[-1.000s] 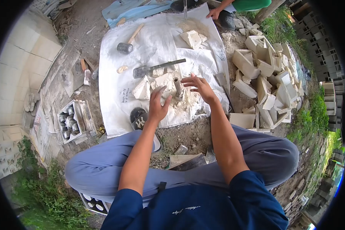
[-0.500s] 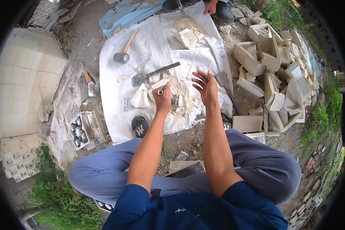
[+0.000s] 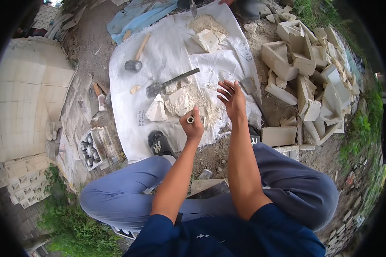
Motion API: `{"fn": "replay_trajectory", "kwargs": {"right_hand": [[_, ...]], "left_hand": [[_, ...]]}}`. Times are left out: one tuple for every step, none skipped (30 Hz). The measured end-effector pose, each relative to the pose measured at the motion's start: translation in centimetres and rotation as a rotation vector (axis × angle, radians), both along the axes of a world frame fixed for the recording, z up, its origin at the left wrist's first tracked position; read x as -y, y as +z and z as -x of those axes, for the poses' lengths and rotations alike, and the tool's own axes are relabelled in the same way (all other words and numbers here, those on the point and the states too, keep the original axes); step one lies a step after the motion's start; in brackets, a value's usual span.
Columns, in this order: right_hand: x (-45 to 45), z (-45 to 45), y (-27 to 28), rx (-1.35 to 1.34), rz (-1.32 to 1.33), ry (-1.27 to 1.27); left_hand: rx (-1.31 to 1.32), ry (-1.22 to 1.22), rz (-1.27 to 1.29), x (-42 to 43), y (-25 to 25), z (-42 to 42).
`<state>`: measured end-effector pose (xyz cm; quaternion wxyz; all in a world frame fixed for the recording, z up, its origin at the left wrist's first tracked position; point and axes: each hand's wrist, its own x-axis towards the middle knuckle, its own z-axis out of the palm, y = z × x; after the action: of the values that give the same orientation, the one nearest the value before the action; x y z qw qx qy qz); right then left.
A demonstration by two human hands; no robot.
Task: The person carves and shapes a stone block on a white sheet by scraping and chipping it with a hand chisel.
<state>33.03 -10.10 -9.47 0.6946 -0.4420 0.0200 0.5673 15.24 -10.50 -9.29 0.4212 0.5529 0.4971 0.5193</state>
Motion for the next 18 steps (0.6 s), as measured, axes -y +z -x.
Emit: {"fn": "replay_trajectory", "kwargs": {"right_hand": [[0.0,-0.5,0.8,0.001,-0.022,-0.023],[0.0,-1.1,1.5,0.006,-0.014,-0.017],[-0.4,-1.6,2.1,0.036,-0.075,-0.026],[-0.3,-1.8,2.5,0.055,-0.119,-0.040],[-0.2,-2.4,3.0,0.090,-0.162,-0.033],[-0.2,-2.6,3.6,0.118,-0.158,-0.042],[-0.4,-2.8,3.7,0.115,-0.170,-0.055],[-0.4,-2.9,4.1,0.113,-0.180,-0.069],[-0.6,-2.8,4.3,0.113,-0.185,-0.070],[-0.7,-2.6,4.4,0.101,-0.192,-0.066],[-0.8,-2.3,4.6,0.090,-0.198,-0.059],[-1.1,-2.1,4.8,0.092,-0.213,-0.057],[-1.6,-1.9,5.0,0.088,-0.216,-0.045],[-1.4,-1.4,5.0,0.079,-0.203,-0.028],[-1.4,-1.1,5.2,0.071,-0.217,-0.024],[-1.9,-1.2,5.5,0.069,-0.218,-0.028],[-1.8,-1.2,5.6,0.094,-0.234,-0.009],[-1.1,-1.1,5.3,0.117,-0.239,0.019]], "left_hand": [[0.053,-0.005,0.093,0.1,0.8,-0.5],[0.187,0.006,0.173,0.1,1.6,-0.3],[0.251,0.027,0.147,0.0,3.3,-0.5],[0.305,0.046,0.136,0.5,4.3,-0.1],[0.290,0.047,0.160,1.4,5.1,0.3],[0.311,0.091,0.128,1.6,5.6,0.5],[0.338,0.134,0.086,1.4,6.0,0.6],[0.336,0.133,0.082,1.6,5.5,0.7],[0.232,0.103,0.063,2.0,3.8,0.9],[0.128,0.074,0.043,2.2,2.0,1.0],[-0.080,0.039,-0.080,2.2,0.4,1.2],[-0.077,0.042,-0.094,1.1,0.7,0.8],[0.049,0.062,0.034,-0.8,1.3,0.1],[0.172,0.087,0.178,-1.3,1.8,0.0],[0.195,0.166,0.156,-1.3,3.4,-0.4],[0.193,0.162,0.155,-1.6,5.3,-0.5],[0.222,0.152,0.101,-1.1,7.0,-0.2],[0.250,0.149,0.057,-0.1,7.9,0.3]]}}
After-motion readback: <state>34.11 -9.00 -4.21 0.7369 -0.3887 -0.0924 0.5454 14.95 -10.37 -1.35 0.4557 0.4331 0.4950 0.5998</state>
